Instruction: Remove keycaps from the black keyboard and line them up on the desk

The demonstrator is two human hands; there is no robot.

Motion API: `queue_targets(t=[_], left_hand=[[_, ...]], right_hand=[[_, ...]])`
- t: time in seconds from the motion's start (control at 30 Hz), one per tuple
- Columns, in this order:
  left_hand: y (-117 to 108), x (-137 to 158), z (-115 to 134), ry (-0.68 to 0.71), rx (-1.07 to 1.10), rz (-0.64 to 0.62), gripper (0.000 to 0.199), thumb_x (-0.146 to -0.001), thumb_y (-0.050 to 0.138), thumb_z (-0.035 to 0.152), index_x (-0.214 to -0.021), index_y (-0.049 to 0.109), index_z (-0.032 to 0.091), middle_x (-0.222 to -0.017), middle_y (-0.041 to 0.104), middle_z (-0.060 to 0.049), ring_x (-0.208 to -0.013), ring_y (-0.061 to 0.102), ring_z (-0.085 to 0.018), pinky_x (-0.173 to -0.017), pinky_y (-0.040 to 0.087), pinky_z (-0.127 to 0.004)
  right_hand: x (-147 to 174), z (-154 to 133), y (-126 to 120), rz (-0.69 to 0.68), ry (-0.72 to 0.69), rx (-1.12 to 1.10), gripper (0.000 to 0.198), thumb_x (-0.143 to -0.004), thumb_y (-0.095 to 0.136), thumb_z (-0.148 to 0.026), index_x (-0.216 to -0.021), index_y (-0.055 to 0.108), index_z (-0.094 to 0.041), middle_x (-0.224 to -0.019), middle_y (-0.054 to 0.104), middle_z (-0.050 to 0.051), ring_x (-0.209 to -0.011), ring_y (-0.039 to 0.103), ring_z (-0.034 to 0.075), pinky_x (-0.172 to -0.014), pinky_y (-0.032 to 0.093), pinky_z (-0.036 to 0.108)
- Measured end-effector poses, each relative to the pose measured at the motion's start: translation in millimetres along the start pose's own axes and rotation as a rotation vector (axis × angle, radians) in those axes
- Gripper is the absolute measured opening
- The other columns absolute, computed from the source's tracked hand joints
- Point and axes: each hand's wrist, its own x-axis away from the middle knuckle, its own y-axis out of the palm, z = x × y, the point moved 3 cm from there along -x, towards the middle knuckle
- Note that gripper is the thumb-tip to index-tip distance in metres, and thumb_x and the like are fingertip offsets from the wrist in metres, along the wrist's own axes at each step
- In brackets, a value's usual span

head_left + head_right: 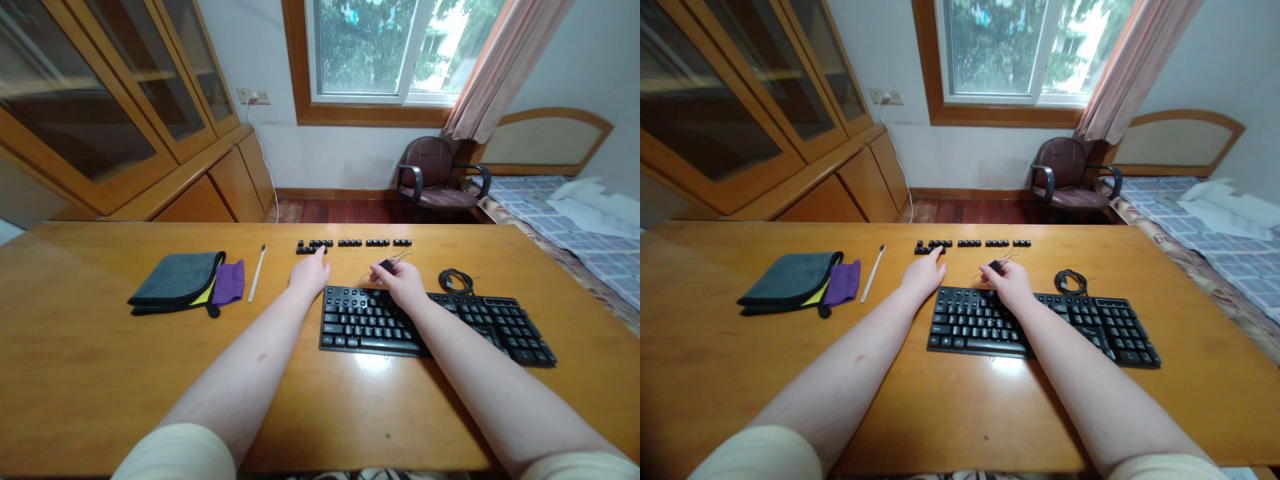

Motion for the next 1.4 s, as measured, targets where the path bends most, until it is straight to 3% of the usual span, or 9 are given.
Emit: queue_targets(t=[0.27, 0.47, 1.03, 1.1, 1.2, 1.3, 1.4], left_hand=[[-2, -3, -4, -0.041, 0.020, 0.010, 0.057, -0.086, 0.042, 0.038, -0.139, 0.031, 0.022, -0.104, 0.066, -0.013, -0.091, 0.064, -0.027, -0.077, 0.048, -0.034], [2, -4, -5, 0.035, 0.020, 0.009, 0.050, -0.086, 0.041, 0.039, -0.134, 0.039, 0.029, -0.107, 0.066, -0.009, -0.092, 0.063, -0.027, -0.078, 0.048, -0.036], [2, -5, -7, 0.020, 0.127, 0.063, 0.048, -0.084, 0.046, 0.035, -0.132, 0.044, 0.025, -0.102, 0.066, -0.009, -0.087, 0.063, -0.024, -0.077, 0.047, -0.034], [-1, -4, -4, 0.106, 0.219, 0.082, 0.042, -0.085, 0.046, 0.033, -0.126, 0.051, 0.024, -0.097, 0.066, -0.007, -0.084, 0.062, -0.022, -0.076, 0.047, -0.032], [-3, 1, 9, 0.367, 0.390, 0.035, 0.031, -0.085, 0.046, 0.033, -0.108, 0.064, 0.021, -0.094, 0.065, -0.005, -0.086, 0.060, -0.018, -0.079, 0.045, -0.029], [-1, 10, 25, 0.622, 0.537, -0.171, 0.027, -0.085, 0.048, 0.034, -0.096, 0.069, 0.020, -0.093, 0.066, -0.004, -0.087, 0.059, -0.016, -0.081, 0.044, -0.027], [2, 18, 35, 0.769, 0.573, -0.331, 0.027, -0.083, 0.054, 0.035, -0.100, 0.068, 0.020, -0.097, 0.066, -0.004, -0.091, 0.059, -0.016, -0.083, 0.044, -0.026]], right_hand=[[0, 1, 0, -0.004, 0.001, -0.009, 0.037, -0.069, 0.064, -0.052, -0.068, 0.064, -0.015, -0.064, 0.067, 0.007, -0.056, 0.062, 0.017, -0.057, 0.051, 0.029], [1, 0, 0, -0.004, 0.003, -0.014, 0.037, -0.069, 0.064, -0.052, -0.068, 0.063, -0.015, -0.064, 0.067, 0.007, -0.055, 0.061, 0.016, -0.058, 0.051, 0.029], [-1, 2, 0, -0.011, -0.027, 0.008, 0.037, -0.071, 0.061, -0.052, -0.069, 0.062, -0.015, -0.062, 0.066, 0.005, -0.055, 0.060, 0.015, -0.057, 0.049, 0.027], [-1, 2, -1, -0.030, -0.068, 0.067, 0.035, -0.075, 0.059, -0.050, -0.067, 0.062, -0.015, -0.061, 0.065, 0.004, -0.055, 0.060, 0.015, -0.058, 0.048, 0.027], [0, 1, -1, -0.097, -0.139, 0.232, 0.035, -0.079, 0.056, -0.046, -0.061, 0.061, -0.016, -0.057, 0.063, 0.003, -0.056, 0.060, 0.015, -0.059, 0.046, 0.027], [2, -1, -1, -0.155, -0.172, 0.329, 0.034, -0.081, 0.054, -0.044, -0.060, 0.060, -0.017, -0.056, 0.063, 0.002, -0.056, 0.060, 0.015, -0.058, 0.045, 0.026], [4, -6, -1, -0.222, -0.224, 0.424, 0.034, -0.083, 0.052, -0.042, -0.061, 0.060, -0.017, -0.057, 0.063, 0.002, -0.057, 0.058, 0.015, -0.058, 0.042, 0.025]])
